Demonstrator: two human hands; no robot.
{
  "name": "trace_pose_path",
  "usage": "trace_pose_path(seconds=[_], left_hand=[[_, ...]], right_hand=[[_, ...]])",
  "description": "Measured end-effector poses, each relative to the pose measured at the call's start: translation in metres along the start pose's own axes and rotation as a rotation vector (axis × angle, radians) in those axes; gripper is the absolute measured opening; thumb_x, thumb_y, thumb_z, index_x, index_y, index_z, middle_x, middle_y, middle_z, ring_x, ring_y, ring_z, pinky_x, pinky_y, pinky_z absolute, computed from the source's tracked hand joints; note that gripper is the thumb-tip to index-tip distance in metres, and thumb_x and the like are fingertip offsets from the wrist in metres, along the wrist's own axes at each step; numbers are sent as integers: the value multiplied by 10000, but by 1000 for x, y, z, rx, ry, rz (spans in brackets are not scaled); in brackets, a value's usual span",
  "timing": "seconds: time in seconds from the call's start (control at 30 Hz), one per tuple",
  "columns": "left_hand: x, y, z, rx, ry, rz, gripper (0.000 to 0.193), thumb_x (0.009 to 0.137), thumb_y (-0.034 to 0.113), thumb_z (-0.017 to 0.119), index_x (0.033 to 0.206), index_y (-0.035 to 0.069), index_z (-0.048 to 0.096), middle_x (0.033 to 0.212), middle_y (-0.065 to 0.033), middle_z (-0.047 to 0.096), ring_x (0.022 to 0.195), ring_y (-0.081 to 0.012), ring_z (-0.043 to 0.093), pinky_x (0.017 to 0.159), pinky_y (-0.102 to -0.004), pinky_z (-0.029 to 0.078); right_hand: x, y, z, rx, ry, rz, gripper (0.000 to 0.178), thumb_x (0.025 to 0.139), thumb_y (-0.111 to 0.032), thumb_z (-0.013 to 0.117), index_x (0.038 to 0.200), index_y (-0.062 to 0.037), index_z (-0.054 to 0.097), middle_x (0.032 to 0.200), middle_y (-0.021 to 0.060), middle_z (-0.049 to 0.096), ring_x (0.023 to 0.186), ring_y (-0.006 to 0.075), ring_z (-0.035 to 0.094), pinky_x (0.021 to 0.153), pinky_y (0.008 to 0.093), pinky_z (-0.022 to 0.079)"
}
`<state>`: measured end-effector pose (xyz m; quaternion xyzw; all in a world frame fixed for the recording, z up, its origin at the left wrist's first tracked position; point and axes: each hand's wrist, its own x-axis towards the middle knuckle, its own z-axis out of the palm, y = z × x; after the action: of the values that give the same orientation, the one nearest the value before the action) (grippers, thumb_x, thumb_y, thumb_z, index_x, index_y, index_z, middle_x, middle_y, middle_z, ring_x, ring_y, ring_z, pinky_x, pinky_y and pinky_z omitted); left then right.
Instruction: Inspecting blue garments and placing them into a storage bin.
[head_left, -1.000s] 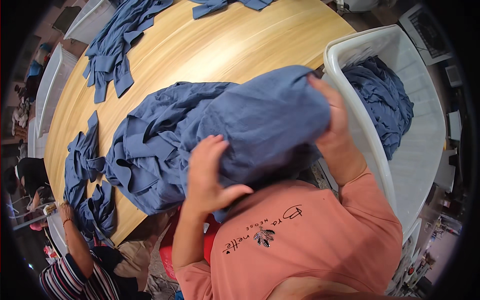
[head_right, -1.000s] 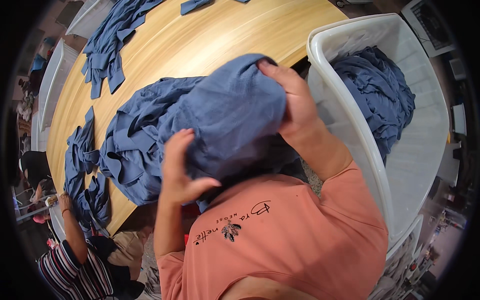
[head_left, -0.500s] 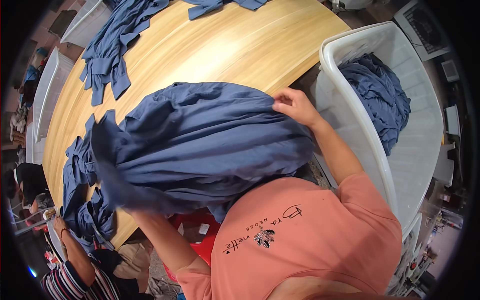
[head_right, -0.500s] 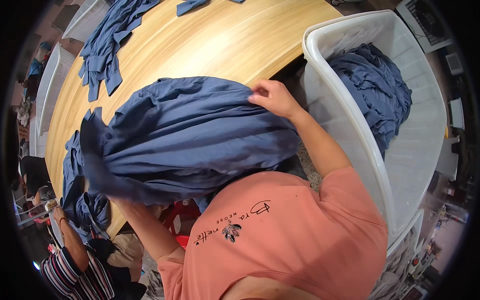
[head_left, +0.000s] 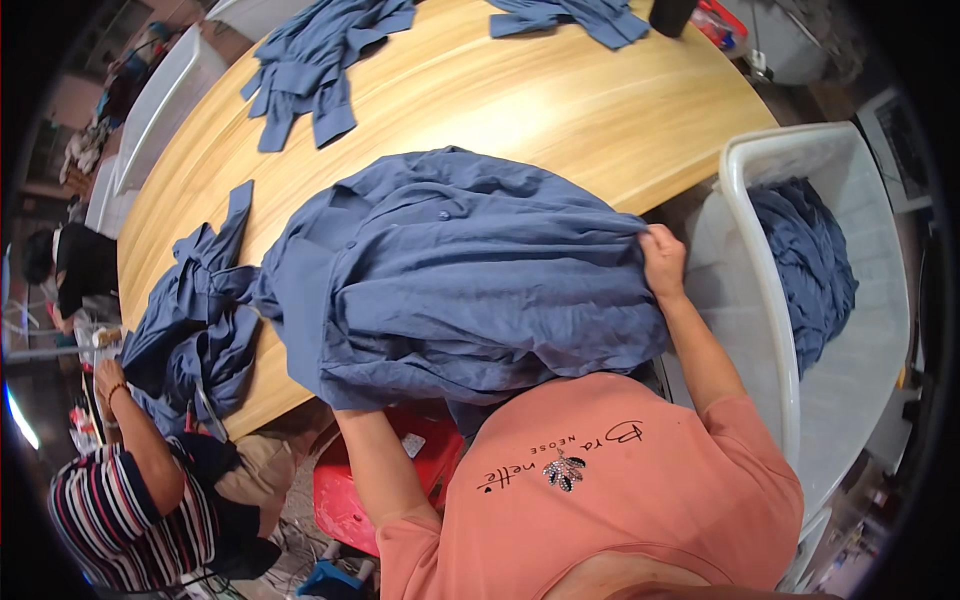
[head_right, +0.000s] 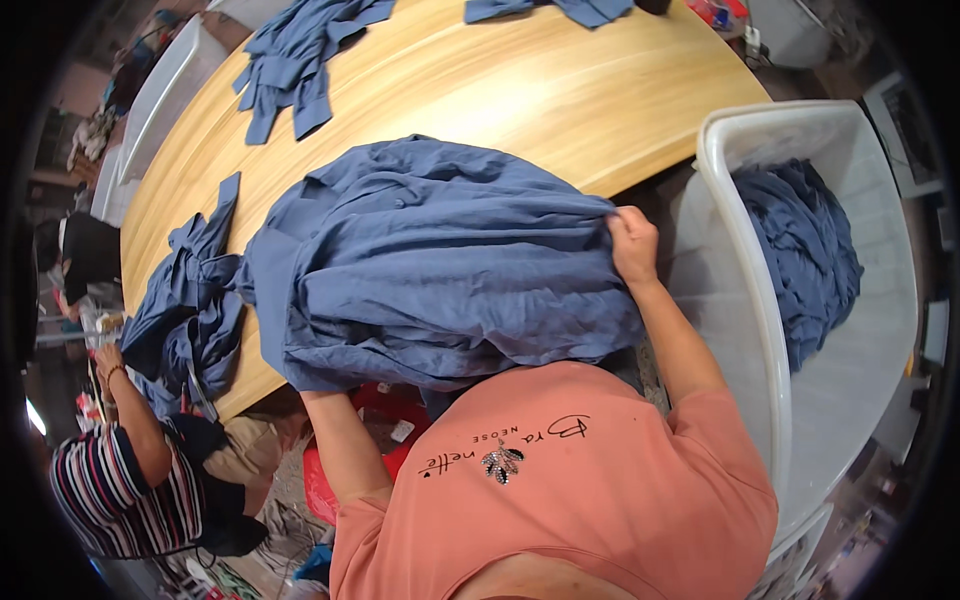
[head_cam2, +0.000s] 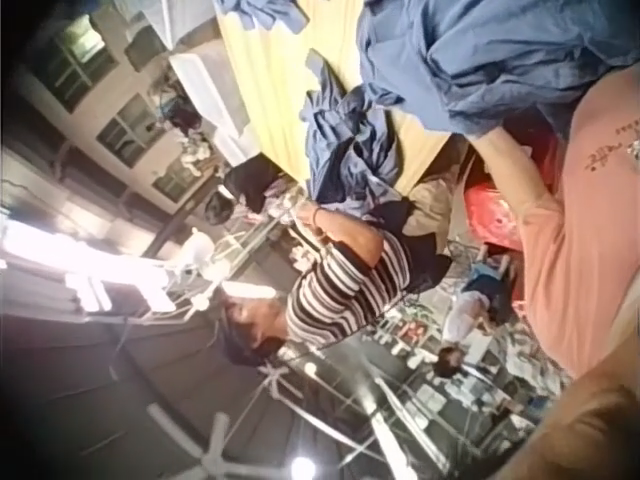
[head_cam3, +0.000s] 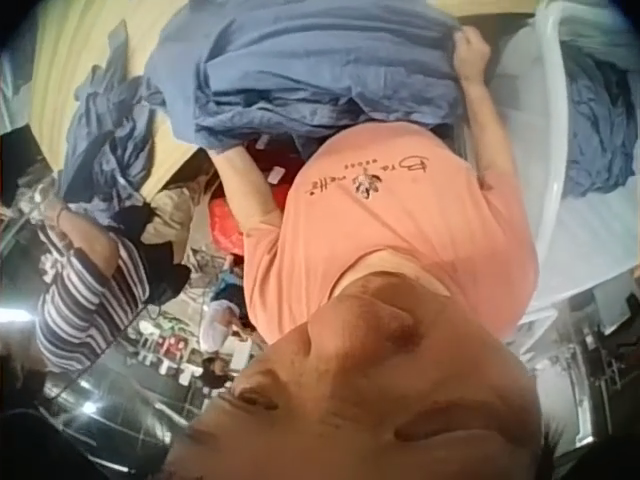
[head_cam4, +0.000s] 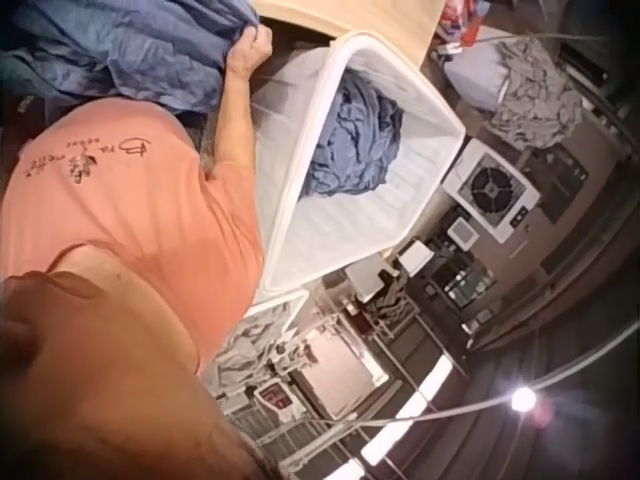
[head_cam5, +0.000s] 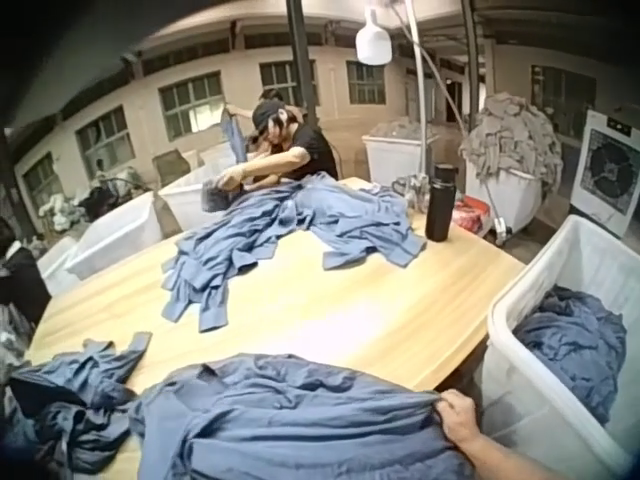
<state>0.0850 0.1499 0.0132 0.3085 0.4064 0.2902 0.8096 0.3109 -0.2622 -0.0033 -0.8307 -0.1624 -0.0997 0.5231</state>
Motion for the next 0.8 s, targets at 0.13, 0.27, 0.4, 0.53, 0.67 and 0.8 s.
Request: trace_pose_path(seconds=[0.13, 0.27, 0.4, 0.53, 0.67, 0.8], left_hand=[[-1, 5, -22, -38, 71, 57, 367, 935, 285, 381, 1008, -19, 572, 918, -116, 605, 840, -256, 603, 758, -365, 471], [-10, 14, -41, -67, 176, 150, 350, 932, 284, 391, 979, -8, 580, 882, -103, 608, 818, -252, 603, 735, -360, 474], [-29, 40, -48, -33, 396, 390, 336, 929, 284, 402, 950, 4, 587, 846, -89, 612, 796, -249, 604, 711, -355, 478], [-46, 57, -16, 213, 477, 728, 273, 917, 242, 446, 937, 12, 592, 812, -74, 611, 760, -214, 594, 672, -327, 470], [-64, 41, 45, 733, 74, 1009, 86, 872, 65, 560, 906, -8, 590, 826, -44, 601, 729, -114, 556, 669, -227, 454], [-68, 27, 111, 1096, -304, 1064, 145, 780, 35, 640, 915, -2, 602, 848, -88, 620, 764, -160, 599, 690, -263, 475]], right_hand=[[7, -35, -16, 499, 174, 232, 138, 884, -78, 520, 911, 7, 625, 813, -12, 608, 752, 67, 525, 706, 208, 422], [21, -69, -31, 193, 34, 224, 128, 873, -11, 483, 919, -5, 603, 862, 26, 612, 801, 118, 557, 727, 240, 443], [18, -103, -6, -12, -81, -238, 142, 784, 56, 543, 908, 0, 581, 945, 92, 603, 829, 171, 572, 705, 257, 457], [20, -139, 46, 3, -294, -635, 257, 682, 40, 624, 929, -18, 584, 982, 137, 591, 898, 292, 569, 776, 347, 451], [35, -159, 105, -49, -396, -796, 236, 696, -58, 633, 928, -64, 593, 970, 94, 594, 872, 279, 555, 724, 373, 415], [31, -156, 150, -369, -432, -810, 118, 743, -159, 526, 825, -134, 607, 901, 11, 554, 924, 221, 484, 715, 398, 367]])
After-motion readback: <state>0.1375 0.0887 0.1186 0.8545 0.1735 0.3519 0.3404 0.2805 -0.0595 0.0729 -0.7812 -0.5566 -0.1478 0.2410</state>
